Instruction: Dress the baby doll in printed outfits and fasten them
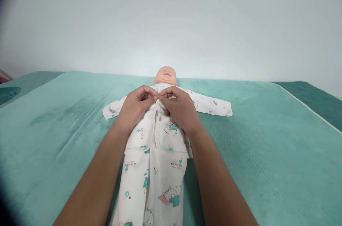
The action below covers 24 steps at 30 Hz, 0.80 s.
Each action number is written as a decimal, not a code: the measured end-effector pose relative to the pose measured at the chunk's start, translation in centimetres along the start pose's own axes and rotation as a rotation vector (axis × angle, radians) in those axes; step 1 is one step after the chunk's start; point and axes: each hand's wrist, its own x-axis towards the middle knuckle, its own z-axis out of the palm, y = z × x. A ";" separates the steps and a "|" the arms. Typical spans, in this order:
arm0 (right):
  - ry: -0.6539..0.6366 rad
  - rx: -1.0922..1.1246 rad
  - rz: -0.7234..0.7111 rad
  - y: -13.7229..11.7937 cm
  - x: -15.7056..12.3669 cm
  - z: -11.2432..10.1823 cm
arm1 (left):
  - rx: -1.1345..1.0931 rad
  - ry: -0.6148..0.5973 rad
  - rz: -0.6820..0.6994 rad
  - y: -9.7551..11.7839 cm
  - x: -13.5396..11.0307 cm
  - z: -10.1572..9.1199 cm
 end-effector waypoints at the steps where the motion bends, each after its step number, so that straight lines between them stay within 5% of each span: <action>1: 0.001 0.001 -0.003 0.0 0.0 0.0 | 0.001 0.001 0.002 0.0 0.0 0.0; 24: 0.012 -0.018 0.019 -0.1 -0.1 0.0 | -0.009 -0.001 0.007 -0.1 0.0 0.0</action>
